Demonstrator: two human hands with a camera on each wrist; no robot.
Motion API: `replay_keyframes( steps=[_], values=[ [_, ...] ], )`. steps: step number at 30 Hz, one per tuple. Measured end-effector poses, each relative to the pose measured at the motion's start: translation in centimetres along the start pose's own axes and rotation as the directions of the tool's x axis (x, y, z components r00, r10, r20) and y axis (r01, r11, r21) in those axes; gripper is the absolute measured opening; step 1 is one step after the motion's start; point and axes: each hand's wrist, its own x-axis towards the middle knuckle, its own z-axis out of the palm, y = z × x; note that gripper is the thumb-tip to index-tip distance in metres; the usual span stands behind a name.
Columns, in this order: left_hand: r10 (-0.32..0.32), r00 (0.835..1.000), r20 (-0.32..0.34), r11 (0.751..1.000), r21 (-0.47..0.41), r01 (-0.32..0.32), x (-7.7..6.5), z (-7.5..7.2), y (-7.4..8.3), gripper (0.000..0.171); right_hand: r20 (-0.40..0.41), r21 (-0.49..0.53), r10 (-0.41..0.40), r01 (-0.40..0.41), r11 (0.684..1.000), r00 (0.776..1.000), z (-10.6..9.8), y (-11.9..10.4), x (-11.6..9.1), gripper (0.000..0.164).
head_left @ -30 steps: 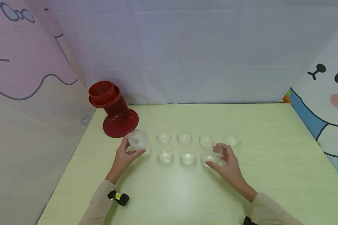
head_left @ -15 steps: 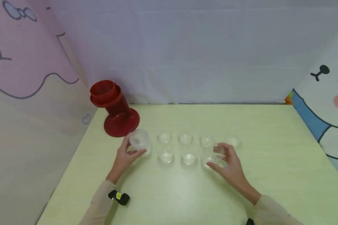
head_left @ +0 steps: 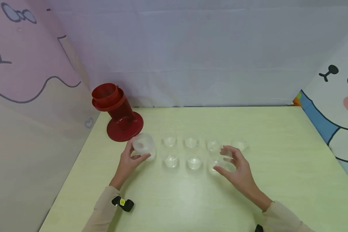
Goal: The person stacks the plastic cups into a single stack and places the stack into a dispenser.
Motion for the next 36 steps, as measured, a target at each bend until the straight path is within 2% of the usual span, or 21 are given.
replay_keyframes(
  steps=[6,11,17,36],
  values=[
    [0.024,1.0,-0.004,1.0,-0.001,-0.024,0.0,0.0,0.0,0.082,0.004,0.015,-0.035,0.035,0.999,0.999,-0.7,-0.7,0.2,0.07],
    [0.01,1.0,-0.011,1.0,-0.006,-0.011,-0.1,0.1,0.0,0.081,0.028,0.036,-0.073,0.072,0.997,0.997,-1.0,-1.0,0.7,0.07],
    [0.025,1.0,-0.003,1.0,-0.003,-0.025,-0.2,0.1,0.1,0.082,0.038,0.076,-0.126,0.122,0.99,0.991,-1.1,-1.7,1.3,0.071],
    [-0.001,1.0,-0.003,1.0,-0.025,0.001,0.0,0.0,-0.2,0.08,0.051,0.099,-0.142,0.136,0.986,0.989,-0.8,-3.6,2.4,0.073]
  ],
)
